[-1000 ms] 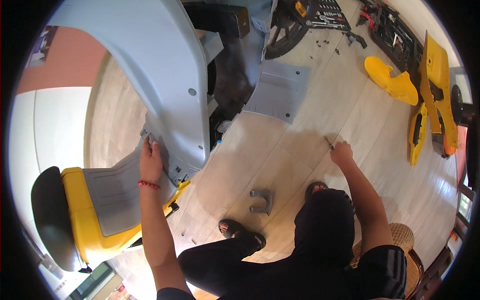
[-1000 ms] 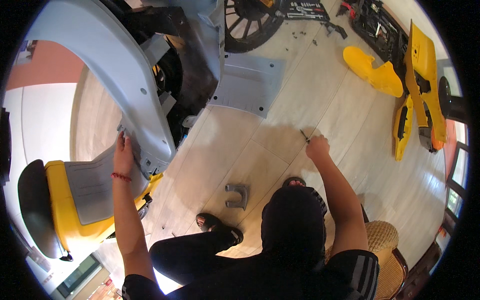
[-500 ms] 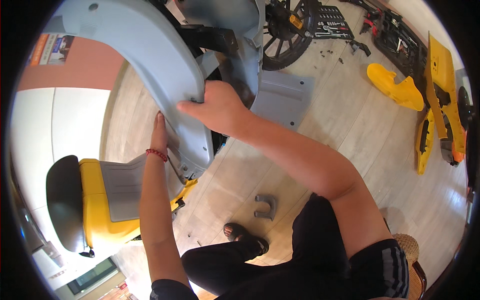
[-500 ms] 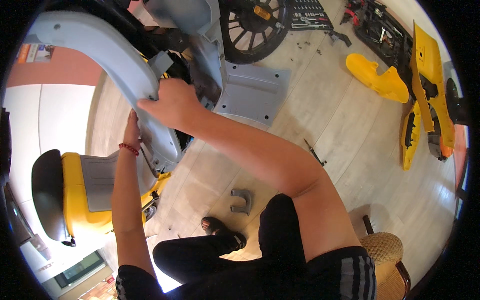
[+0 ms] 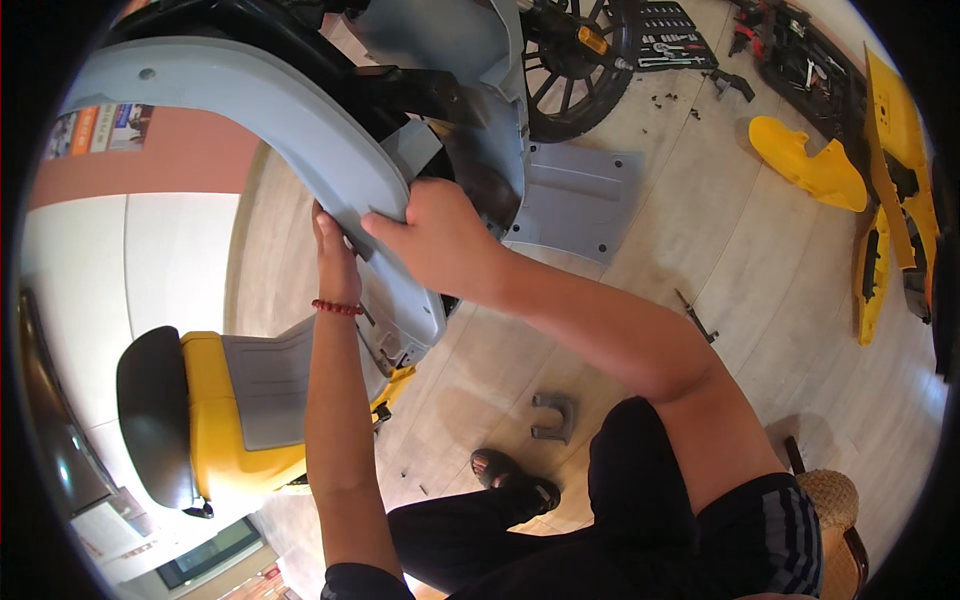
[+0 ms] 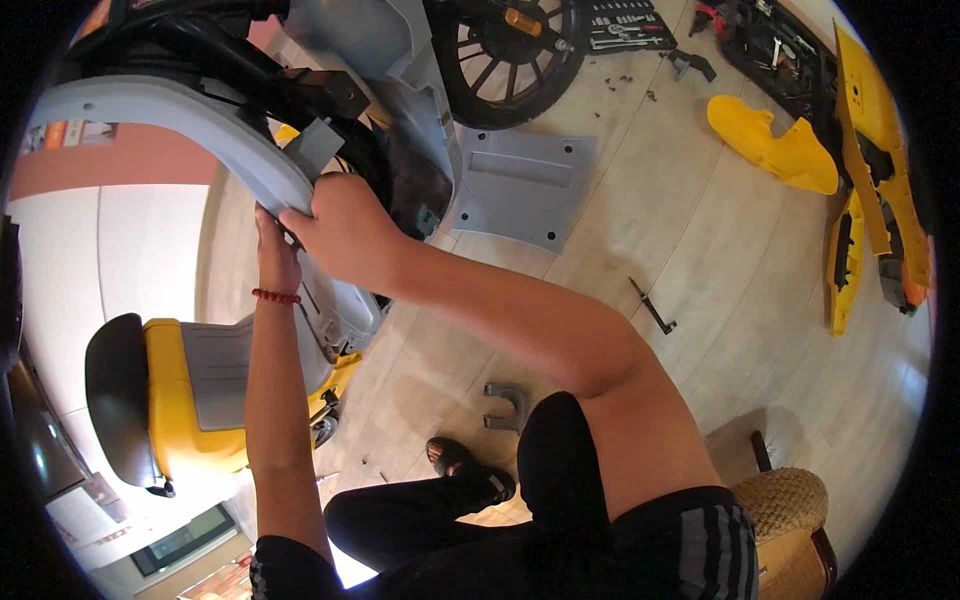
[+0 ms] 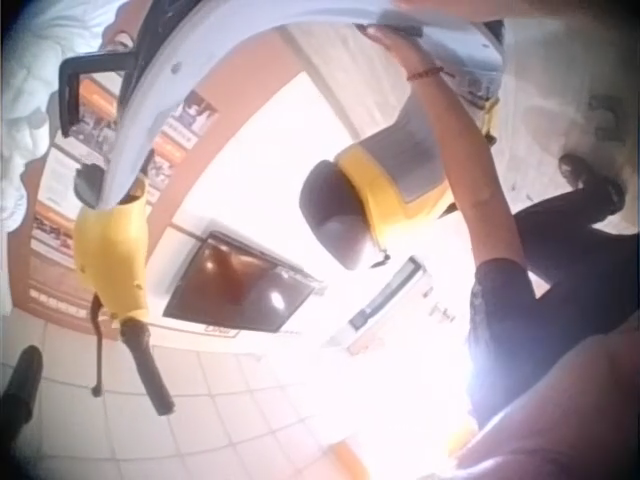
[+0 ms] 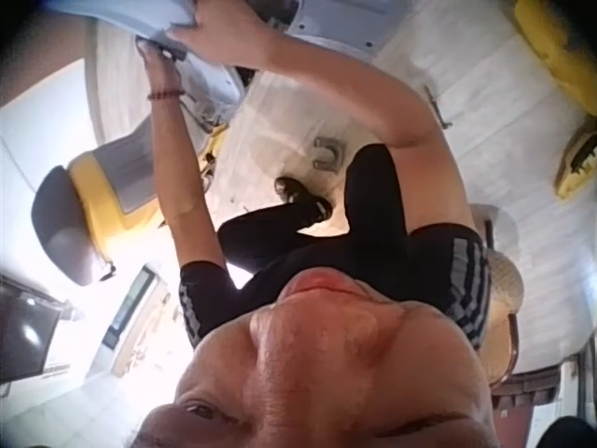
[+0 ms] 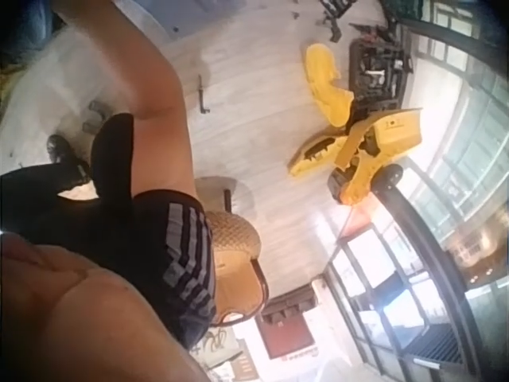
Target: Replacing or installing the plastic body panels on an electric motorcycle.
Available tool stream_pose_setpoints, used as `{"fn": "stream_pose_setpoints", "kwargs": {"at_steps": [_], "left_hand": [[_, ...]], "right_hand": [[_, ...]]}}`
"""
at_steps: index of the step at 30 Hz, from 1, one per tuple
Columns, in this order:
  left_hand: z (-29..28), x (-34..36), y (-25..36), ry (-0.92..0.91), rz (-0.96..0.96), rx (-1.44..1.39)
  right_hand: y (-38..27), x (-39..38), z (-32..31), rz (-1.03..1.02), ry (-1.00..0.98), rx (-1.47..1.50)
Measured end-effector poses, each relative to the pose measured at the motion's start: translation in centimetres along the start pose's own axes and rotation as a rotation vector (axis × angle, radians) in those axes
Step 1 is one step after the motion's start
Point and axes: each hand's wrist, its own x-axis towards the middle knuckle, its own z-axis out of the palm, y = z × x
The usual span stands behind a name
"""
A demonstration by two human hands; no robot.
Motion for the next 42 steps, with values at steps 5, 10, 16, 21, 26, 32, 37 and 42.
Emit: {"fn": "stream_pose_setpoints", "kwargs": {"at_steps": [5,10,16,21,26,32,37,42], "left_hand": [[0.8,-0.7,1.3,-0.187,0.4,0.308],[1.4,-0.1,2.0,-0.115,0.395,0.197],[1.8,-0.2,1.6,-0.117,0.334,0.12],[1.5,0.9,1.6,-0.128,0.363,0.161],[1.1,1.0,1.6,-0.161,0.337,0.147],[0.6,1.3,1.3,-0.199,0.32,0.17],[0.6,1.9,0.8,-0.179,0.351,0.176],[-0.5,2.2,0.5,-0.23,0.25,0.187]], "right_hand": [[-0.4,0.2,-1.2,-0.022,-0.07,-0.091],[-0.7,0.3,-1.5,-0.063,-0.082,-0.102],[-0.1,0.3,-1.3,-0.174,-0.025,-0.135],[0.3,1.1,-1.2,-0.165,-0.089,-0.19],[0.4,1.0,-0.6,-0.155,0.005,-0.156],[0.9,1.3,-1.6,-0.191,-0.072,-0.236],[0.8,2.0,-1.4,-0.202,-0.075,-0.395],[1.1,1.7,-0.5,-0.253,0.024,-0.343]]}}
